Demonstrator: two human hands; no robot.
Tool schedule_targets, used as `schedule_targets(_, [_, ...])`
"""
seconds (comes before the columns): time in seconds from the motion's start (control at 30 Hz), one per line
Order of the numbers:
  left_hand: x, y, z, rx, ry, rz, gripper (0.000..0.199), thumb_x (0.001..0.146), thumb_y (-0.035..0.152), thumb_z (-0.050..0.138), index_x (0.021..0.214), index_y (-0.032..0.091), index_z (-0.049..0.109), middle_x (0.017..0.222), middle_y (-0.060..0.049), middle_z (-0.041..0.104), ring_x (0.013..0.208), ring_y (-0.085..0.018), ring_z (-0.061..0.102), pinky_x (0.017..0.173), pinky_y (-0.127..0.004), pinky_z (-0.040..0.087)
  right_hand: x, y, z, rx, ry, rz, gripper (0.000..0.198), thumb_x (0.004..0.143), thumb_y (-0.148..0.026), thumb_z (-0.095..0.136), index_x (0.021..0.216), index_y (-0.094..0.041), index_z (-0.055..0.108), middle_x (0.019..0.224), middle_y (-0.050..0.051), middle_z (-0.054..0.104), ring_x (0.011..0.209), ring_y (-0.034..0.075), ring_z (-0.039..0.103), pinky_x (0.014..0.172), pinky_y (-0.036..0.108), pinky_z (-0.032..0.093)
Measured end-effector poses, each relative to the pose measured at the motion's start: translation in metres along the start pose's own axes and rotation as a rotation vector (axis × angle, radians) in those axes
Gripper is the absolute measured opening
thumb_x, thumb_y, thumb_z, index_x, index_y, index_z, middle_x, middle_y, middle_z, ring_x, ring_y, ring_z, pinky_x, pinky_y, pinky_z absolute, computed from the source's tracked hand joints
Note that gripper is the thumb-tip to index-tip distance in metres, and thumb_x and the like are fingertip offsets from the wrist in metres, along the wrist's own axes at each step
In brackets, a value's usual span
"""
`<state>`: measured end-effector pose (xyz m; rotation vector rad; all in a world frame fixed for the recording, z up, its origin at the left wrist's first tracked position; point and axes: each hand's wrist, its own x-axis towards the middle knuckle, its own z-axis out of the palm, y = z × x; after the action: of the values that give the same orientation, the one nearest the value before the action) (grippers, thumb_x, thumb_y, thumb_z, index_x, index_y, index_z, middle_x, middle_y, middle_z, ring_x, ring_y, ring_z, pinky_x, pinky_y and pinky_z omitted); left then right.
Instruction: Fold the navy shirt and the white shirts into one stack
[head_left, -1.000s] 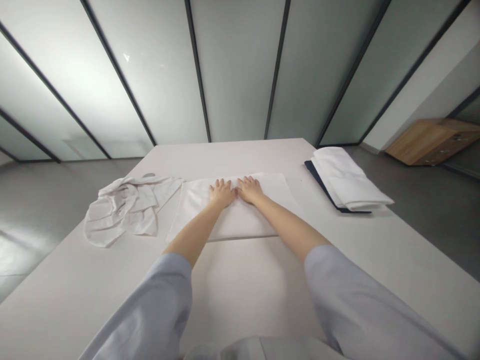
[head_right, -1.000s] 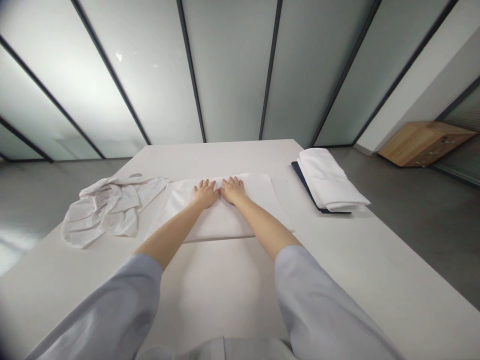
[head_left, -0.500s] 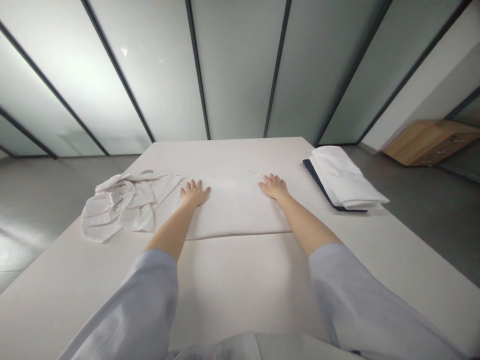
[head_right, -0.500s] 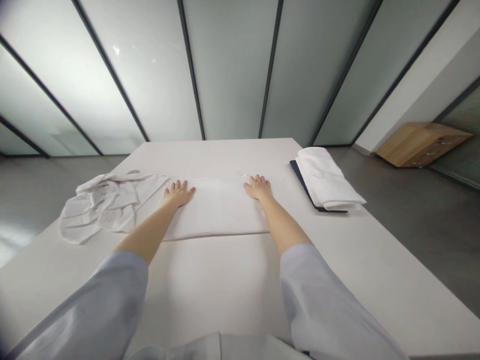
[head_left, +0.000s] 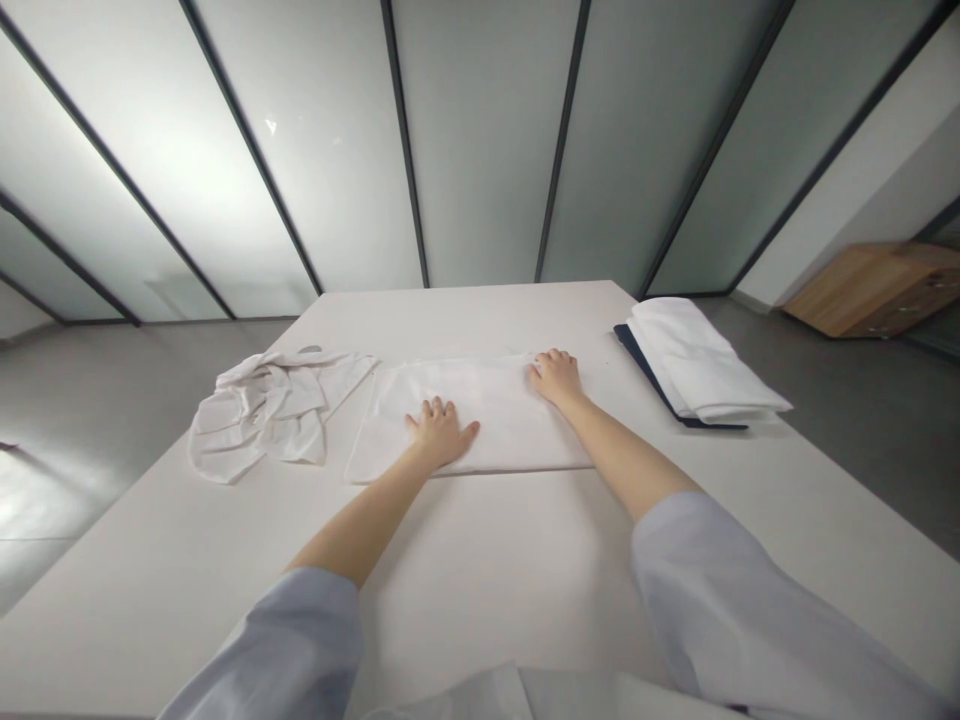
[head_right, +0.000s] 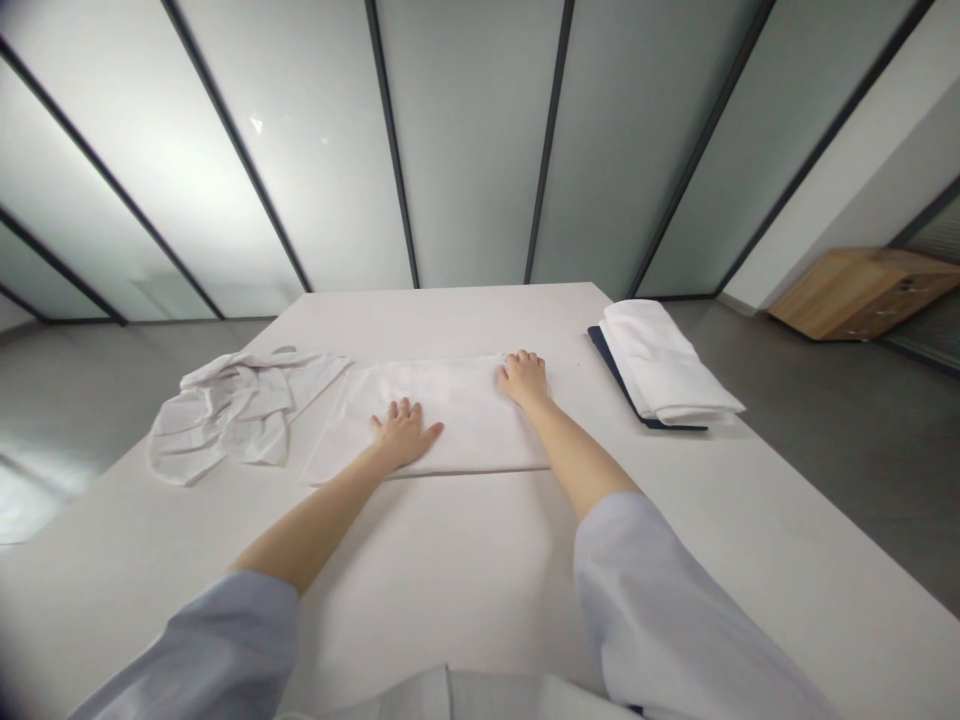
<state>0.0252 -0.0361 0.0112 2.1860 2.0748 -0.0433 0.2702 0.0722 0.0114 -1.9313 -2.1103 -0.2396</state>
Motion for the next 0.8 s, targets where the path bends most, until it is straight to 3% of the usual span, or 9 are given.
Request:
schedule_targets(0.17, [0.036,0.001,-0.001,-0.001,0.022,-0.029,0.081,0.090,0.068,0.023,0.149,0.014,0.033,0.159,-0.021,0.022,0.146,-0.041,0.016,0.109,-0.068,0.019,-0.004,-0.037,-0.022,0.205,-0.117,-0.087,0.032,0.093,-0.022,0.042,0.112,-0.018,0.068,0.120,0.012,0.065,0.114,0.027,0.055,0.098,0.039,0.038])
schedule_targets(0.27, [0.055,0.002,-0.008,-0.003,0.032,-0.024,0.079,0.091,0.067,0.027,0.148,0.012,0.036,0.158,-0.022,0.024,0.146,-0.040,0.017,0.111,-0.064,0.018,-0.015,-0.067,-0.016,0.508,-0.302,-0.118,0.033,0.091,-0.016,0.043,0.111,-0.019,0.069,0.122,0.008,0.068,0.114,0.021,0.058,0.099,0.030,0.040])
schedule_targets(0.33, [0.060,0.007,-0.013,-0.001,0.048,-0.009,0.071,0.092,0.060,0.032,0.143,0.011,0.042,0.155,-0.023,0.031,0.145,-0.038,0.022,0.111,-0.062,0.022,-0.022,-0.082,-0.007,0.621,-0.349,-0.075,0.033,0.090,-0.015,0.045,0.112,-0.017,0.069,0.124,0.006,0.067,0.115,0.019,0.058,0.099,0.026,0.040])
schedule_targets(0.43, [0.058,0.021,-0.017,-0.037,0.044,0.024,0.047,0.095,0.036,0.035,0.131,0.011,0.052,0.141,-0.022,0.049,0.137,-0.032,0.037,0.108,-0.053,0.033,-0.027,-0.097,0.005,0.634,-0.330,0.007,0.038,0.092,-0.015,0.039,0.118,-0.016,0.066,0.129,0.007,0.065,0.118,0.018,0.057,0.100,0.027,0.041])
schedule_targets(0.53, [0.050,0.033,-0.014,-0.096,0.075,0.009,0.040,0.094,0.022,0.031,0.125,0.013,0.056,0.134,-0.019,0.055,0.131,-0.026,0.045,0.106,-0.048,0.037,-0.028,-0.105,0.008,0.629,-0.302,0.074,0.042,0.093,-0.015,0.033,0.123,-0.015,0.063,0.130,0.008,0.064,0.120,0.018,0.056,0.101,0.029,0.041])
schedule_targets(0.67, [0.038,0.035,-0.005,-0.063,0.148,0.010,0.046,0.094,0.024,0.032,0.136,0.015,0.048,0.149,-0.018,0.043,0.140,-0.027,0.034,0.111,-0.047,0.030,-0.036,-0.114,0.006,0.609,-0.274,0.062,0.041,0.093,-0.016,0.035,0.123,-0.017,0.063,0.131,0.008,0.063,0.122,0.019,0.055,0.104,0.029,0.037])
schedule_targets(0.8, [0.033,0.028,0.002,-0.022,0.124,0.058,0.057,0.096,0.034,0.030,0.150,0.017,0.033,0.158,-0.016,0.029,0.146,-0.028,0.024,0.114,-0.049,0.025,-0.050,-0.112,0.005,0.473,-0.241,-0.091,0.042,0.097,-0.020,0.031,0.127,-0.023,0.061,0.134,0.006,0.061,0.125,0.018,0.051,0.106,0.031,0.035])
